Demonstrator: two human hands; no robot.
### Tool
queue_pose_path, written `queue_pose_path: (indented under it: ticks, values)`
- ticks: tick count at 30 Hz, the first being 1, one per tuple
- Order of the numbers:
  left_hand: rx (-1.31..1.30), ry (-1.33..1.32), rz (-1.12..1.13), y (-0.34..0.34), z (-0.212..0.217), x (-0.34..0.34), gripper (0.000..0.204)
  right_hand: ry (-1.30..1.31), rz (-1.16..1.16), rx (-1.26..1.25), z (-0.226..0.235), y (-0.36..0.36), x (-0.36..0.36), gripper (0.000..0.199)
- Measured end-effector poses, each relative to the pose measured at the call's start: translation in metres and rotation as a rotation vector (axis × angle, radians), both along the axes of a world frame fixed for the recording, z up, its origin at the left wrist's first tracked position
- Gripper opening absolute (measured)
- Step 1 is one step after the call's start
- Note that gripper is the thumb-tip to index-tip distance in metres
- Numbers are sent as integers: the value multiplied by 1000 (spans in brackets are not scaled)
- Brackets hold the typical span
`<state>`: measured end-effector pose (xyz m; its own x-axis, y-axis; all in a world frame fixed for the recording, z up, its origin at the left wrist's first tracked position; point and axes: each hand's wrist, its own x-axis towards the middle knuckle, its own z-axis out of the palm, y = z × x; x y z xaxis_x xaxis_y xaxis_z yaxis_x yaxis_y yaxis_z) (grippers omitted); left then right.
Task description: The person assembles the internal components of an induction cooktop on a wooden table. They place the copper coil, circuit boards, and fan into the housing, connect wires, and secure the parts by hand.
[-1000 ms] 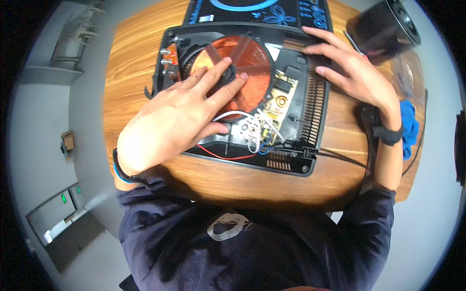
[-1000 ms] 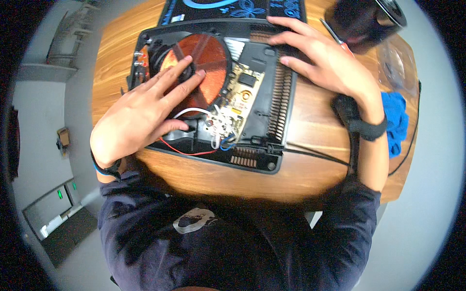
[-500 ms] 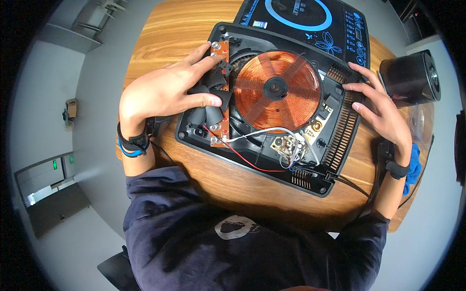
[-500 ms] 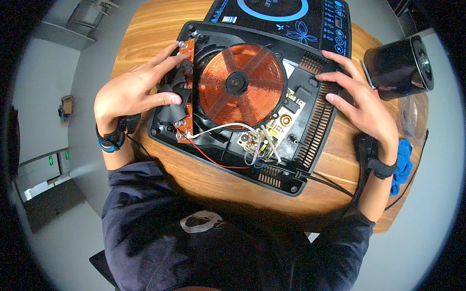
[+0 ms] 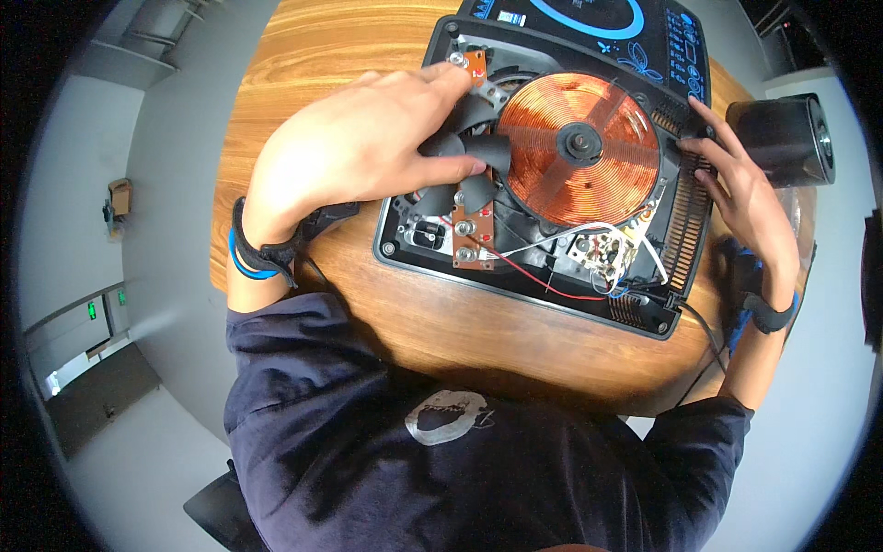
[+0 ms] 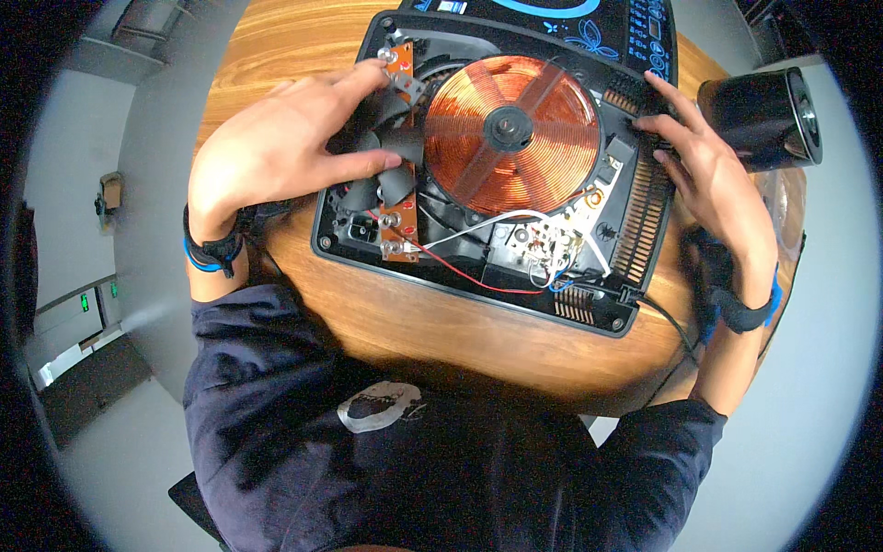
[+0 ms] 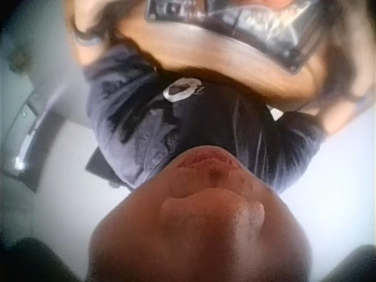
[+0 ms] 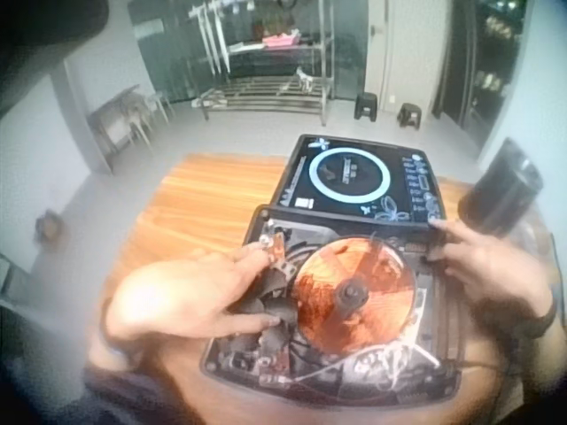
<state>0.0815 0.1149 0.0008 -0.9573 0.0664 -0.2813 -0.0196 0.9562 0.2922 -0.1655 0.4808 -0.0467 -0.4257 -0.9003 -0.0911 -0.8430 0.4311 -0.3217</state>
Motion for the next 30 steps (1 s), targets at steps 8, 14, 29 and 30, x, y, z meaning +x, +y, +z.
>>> queue_pose_path:
  ticks: [8, 14, 29, 30]
  values:
    - [31, 188, 263, 25, 38, 4, 58, 114, 43, -13, 13, -4, 19, 40]
    - [64, 417, 364, 20, 34, 2, 58, 71, 133, -85, 34, -26, 62, 54]
    - [508, 375, 167, 76, 66, -1, 38, -997, 48, -420, 32, -66, 96, 85]
    - [514, 352, 184, 82, 72, 1, 36, -1044, 47, -408, 31, -69, 94, 75]
